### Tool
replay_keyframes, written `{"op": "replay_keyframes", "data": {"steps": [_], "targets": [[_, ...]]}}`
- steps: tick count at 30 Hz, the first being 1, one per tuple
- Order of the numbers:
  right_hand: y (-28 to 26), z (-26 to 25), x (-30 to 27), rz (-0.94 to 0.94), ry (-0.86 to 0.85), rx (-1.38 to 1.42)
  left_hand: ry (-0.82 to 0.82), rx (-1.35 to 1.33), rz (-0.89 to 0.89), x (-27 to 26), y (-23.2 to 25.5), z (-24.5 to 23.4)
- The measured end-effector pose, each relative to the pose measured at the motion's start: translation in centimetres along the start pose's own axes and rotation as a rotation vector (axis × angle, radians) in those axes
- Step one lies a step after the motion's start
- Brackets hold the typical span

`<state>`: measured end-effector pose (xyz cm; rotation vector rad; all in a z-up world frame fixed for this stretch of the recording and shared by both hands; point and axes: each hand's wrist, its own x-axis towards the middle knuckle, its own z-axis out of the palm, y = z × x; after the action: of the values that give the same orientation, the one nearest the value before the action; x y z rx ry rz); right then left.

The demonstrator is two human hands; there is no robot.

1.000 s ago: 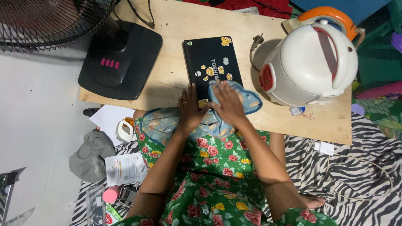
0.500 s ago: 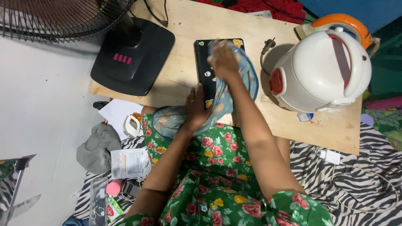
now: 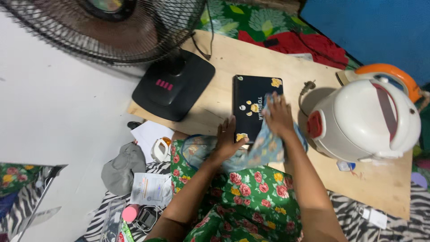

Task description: The person wipes the base of a standing fan with a cloth, then cleans the exterior and interior surfaces of a laptop. The person uses a patterned cloth to wipe the fan base and the laptop lid, keyboard, and screen.

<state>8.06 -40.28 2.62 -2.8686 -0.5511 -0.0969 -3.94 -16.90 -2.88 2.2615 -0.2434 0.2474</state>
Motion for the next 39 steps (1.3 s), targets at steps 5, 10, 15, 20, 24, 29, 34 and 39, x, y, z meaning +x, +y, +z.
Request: {"op": "replay_keyframes", "data": {"steps": [5, 10, 15, 20, 24, 29, 34, 39], "targets": [[-1.8, 1.1, 10.4, 0.13, -0.086, 0.021, -0.059, 0.076, -0.011, 0.0, -0.5, 0.0], [-6.5, 1.4, 8.8, -0.016, -0.116, 0.018, -0.037, 0.056, -0.031, 0.1, -0.8, 0.5], [-8.2, 0.5, -0.7, -0.263, 0.003, 0.113, -0.065, -0.02, -0.036, 0.3, 0.3, -0.8], [-6.6, -1.4, -8.5, -0.153, -0.004, 0.102, -0.058, -0.018, -0.07, 0.3, 1.6, -1.9], [-3.6, -0.9, -4.9, 0.005, -0.04, 0.064, -0.03, 0.013, -0.054, 0.4, 2.3, -2.1], [-1.6, -0.3, 3.6, 0.151, -0.019, 0.106, -0.043, 0.051, -0.028, 0.3, 1.5, -1.4], [-4.8, 1.1, 7.0, 0.157, -0.034, 0.062, -0.044, 0.128, -0.024, 0.2, 0.5, -0.5], [-7.7, 0.3, 2.6, 0.034, -0.049, 0.074, -0.06, 0.093, -0.002, -0.2, 1.5, -1.3]]}}
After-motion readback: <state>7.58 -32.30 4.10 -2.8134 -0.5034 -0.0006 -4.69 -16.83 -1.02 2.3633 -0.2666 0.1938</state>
